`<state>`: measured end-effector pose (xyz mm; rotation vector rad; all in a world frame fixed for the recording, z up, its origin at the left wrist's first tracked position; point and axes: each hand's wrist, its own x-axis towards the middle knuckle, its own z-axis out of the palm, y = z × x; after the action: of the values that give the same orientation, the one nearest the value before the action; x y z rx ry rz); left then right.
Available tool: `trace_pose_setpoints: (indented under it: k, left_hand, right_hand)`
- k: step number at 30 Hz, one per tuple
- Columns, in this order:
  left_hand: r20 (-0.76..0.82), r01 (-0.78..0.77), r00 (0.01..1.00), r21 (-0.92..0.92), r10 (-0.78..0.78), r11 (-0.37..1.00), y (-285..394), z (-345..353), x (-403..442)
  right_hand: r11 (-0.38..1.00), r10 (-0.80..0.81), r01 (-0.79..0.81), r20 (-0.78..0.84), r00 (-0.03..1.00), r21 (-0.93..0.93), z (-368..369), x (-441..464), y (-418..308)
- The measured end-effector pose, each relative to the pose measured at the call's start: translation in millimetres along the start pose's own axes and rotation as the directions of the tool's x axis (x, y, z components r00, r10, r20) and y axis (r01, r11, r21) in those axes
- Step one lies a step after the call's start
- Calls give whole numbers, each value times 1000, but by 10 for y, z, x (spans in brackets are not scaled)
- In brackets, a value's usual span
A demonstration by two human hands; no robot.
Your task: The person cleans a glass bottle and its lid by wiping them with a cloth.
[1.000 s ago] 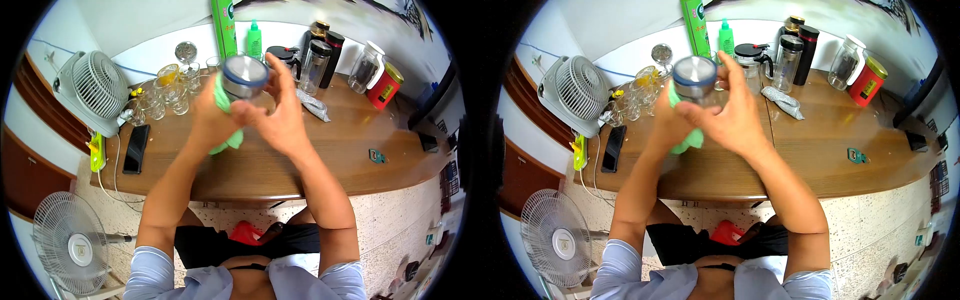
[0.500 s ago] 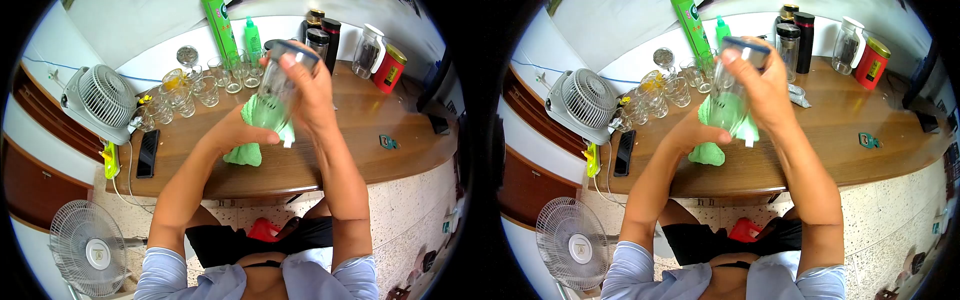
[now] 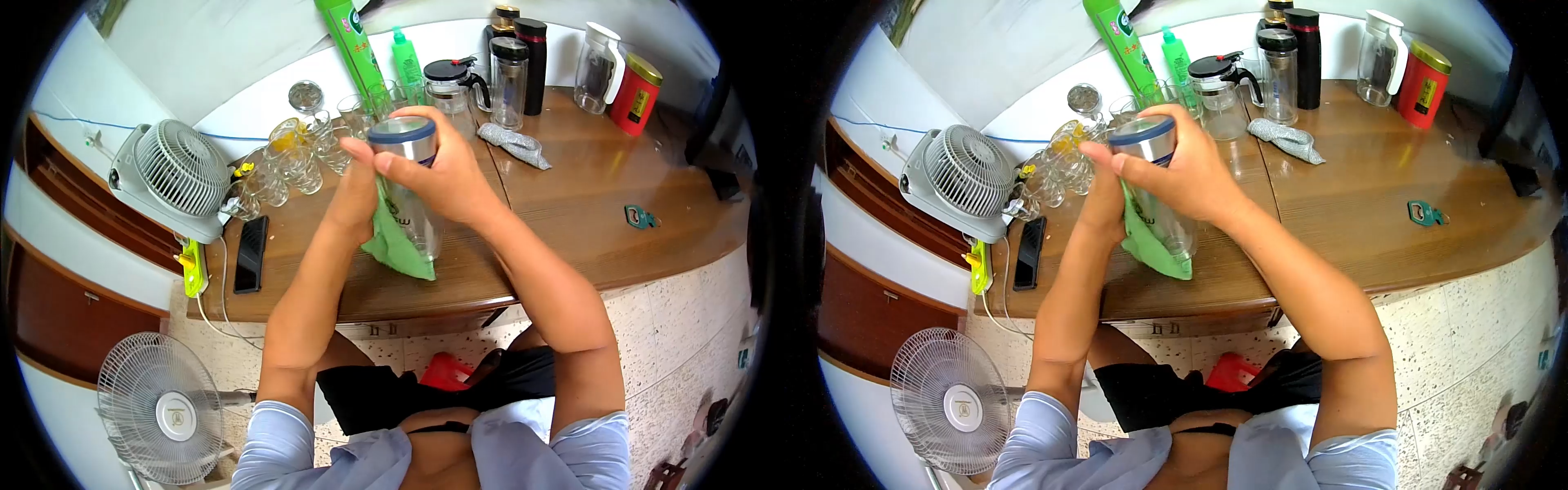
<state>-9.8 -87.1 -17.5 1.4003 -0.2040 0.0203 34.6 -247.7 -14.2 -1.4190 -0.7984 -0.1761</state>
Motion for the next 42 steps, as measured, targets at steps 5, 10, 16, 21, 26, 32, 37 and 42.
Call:
trace_pose_setpoints:
  k: [5,10,16,21,26,32,37,42]
  left_hand:
    - [17,-105,994,50,105,993,4,165,-30]
    - [157,-298,954,601,256,741,-312,115,39]
    - [222,-173,974,851,-41,496,-39,224,-81]
    - [359,-343,922,931,-143,122,-78,104,-65]
    - [309,-338,932,929,188,151,-37,-239,-443]
    - [-180,314,796,939,578,-140,-16,-1390,-1220]
    - [-623,691,664,722,413,-21,-8,-1776,-1714]
    - [-555,637,704,770,443,-48,-62,-1904,-1741]
  right_hand:
    - [998,-56,52,-148,987,-28,-67,49,-29]
    - [960,61,42,-354,933,277,-389,237,115]
    - [822,180,28,-305,935,569,-663,319,93]
    - [804,127,58,-266,956,592,-742,316,48]
    - [893,44,90,-286,957,440,-590,306,197]
    - [996,75,-58,-258,963,71,-454,229,214]
    - [998,60,-55,-271,961,25,-379,230,278]
    - [998,62,-64,-258,964,1,-351,226,296]
